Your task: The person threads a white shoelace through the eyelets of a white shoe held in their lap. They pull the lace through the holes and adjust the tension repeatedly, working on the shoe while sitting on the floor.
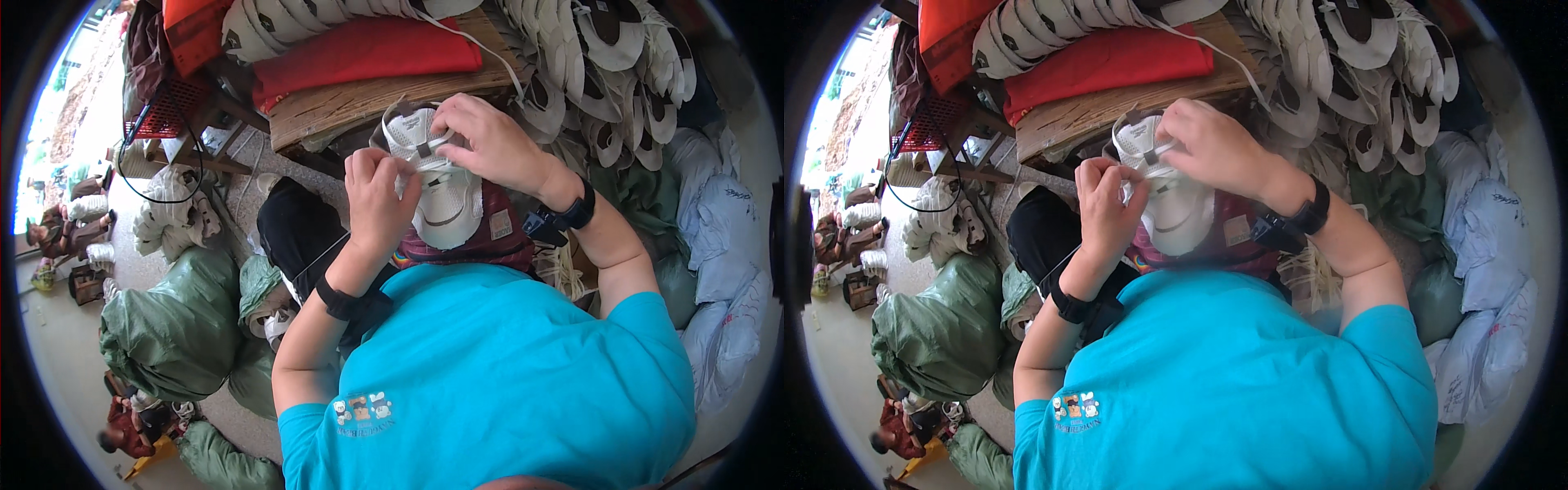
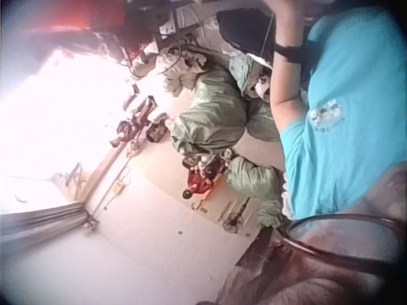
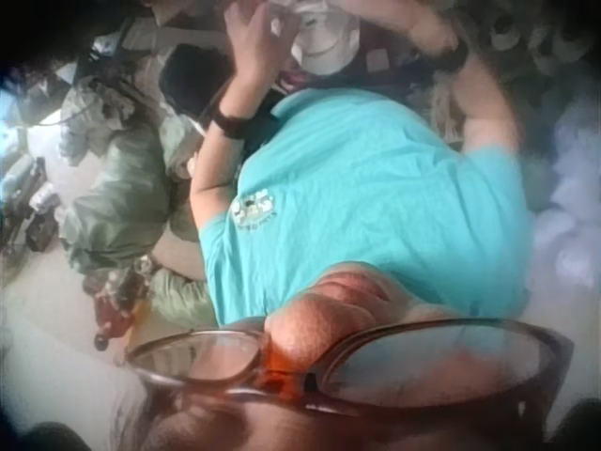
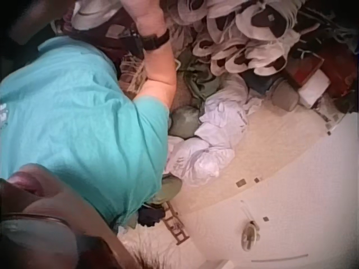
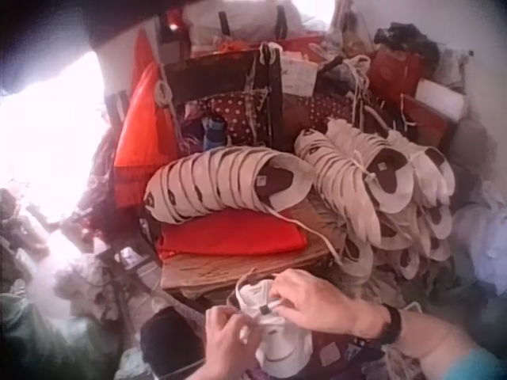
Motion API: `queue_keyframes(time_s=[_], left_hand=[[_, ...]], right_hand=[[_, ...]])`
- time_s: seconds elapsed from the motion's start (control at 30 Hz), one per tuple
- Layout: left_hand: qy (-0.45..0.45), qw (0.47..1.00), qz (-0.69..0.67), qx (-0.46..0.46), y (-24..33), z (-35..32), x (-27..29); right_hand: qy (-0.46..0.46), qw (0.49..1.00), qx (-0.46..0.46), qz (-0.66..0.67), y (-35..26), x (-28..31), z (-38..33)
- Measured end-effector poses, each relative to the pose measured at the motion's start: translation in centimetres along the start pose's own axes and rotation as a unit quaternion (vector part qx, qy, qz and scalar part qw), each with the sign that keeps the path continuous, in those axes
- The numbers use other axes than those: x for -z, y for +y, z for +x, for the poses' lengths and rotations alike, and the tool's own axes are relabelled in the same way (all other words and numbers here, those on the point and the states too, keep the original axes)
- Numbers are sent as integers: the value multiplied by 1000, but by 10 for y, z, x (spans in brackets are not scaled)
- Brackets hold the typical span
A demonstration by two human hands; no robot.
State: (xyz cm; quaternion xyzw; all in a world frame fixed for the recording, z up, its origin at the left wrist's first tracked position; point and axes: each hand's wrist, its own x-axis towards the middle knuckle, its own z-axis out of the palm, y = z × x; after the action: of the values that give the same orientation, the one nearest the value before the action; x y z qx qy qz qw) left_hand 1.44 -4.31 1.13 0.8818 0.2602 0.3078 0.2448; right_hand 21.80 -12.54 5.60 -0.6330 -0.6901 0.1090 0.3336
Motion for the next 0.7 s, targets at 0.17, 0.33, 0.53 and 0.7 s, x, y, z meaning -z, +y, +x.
queue_keyframes(time_s=[0.17, 0.33, 0.53, 0.7], left_hand=[[-60, 984, -139, 95, 12, 7, 12], [-192, 891, -283, 298, 2, 5, 19], [-226, 848, -373, 301, -22, -4, 47], [-278, 898, -328, 94, -33, 8, 54]], right_hand=[[11, 993, 69, -93, 2, -9, 4], [28, 977, 128, -169, 2, -9, 3], [62, 940, 156, -296, 23, 27, -9], [124, 924, 2, -361, 79, 99, -34]])
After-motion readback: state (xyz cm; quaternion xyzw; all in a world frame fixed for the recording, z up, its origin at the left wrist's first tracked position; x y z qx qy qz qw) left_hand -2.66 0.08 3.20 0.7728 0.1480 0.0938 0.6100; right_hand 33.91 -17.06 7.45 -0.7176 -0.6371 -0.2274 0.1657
